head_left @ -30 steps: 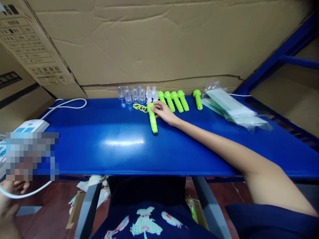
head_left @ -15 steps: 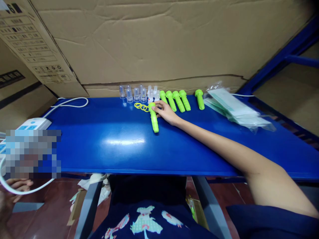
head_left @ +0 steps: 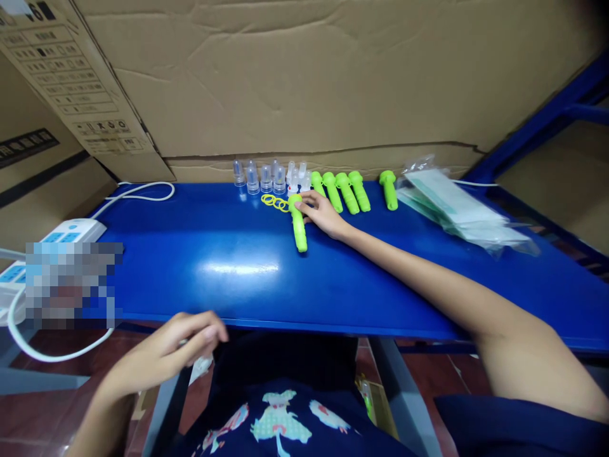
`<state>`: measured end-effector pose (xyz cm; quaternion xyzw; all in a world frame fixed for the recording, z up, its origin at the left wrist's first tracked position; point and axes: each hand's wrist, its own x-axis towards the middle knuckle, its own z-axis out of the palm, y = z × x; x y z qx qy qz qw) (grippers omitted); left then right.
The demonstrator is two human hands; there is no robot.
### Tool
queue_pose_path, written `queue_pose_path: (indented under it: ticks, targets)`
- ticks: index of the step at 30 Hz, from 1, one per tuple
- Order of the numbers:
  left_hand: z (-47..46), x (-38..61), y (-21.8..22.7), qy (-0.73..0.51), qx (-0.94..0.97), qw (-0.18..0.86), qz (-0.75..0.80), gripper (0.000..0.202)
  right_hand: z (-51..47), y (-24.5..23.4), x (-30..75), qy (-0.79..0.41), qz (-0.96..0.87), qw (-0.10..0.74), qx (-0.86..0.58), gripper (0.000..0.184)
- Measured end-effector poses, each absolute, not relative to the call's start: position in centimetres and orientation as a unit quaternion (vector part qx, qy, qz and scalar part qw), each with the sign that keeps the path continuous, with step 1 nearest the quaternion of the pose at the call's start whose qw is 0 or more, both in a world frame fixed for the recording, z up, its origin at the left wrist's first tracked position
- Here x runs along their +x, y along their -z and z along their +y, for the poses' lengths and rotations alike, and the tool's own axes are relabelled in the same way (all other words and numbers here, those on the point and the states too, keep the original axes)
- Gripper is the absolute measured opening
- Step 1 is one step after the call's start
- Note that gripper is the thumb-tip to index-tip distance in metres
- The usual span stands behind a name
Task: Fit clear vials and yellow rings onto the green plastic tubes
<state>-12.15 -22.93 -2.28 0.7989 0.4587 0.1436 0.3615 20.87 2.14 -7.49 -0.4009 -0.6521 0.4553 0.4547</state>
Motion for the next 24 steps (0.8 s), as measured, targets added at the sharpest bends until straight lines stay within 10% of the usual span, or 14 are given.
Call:
queue_pose_path:
  ticks: [15, 24]
  targets:
    - [-6.6, 4.9, 0.2, -0.360, 0.869, 0.028, 0.338, 0.023, 2.4, 7.8, 21.4, -0.358, -0.641, 0.541, -0.409, 0.058]
    - [6.2, 4.5, 3.0, -0.418, 0.841, 0.088, 0.333, 0.041, 2.5, 7.9, 21.6, -0.388, -0.618, 0.546, -0.411, 0.071]
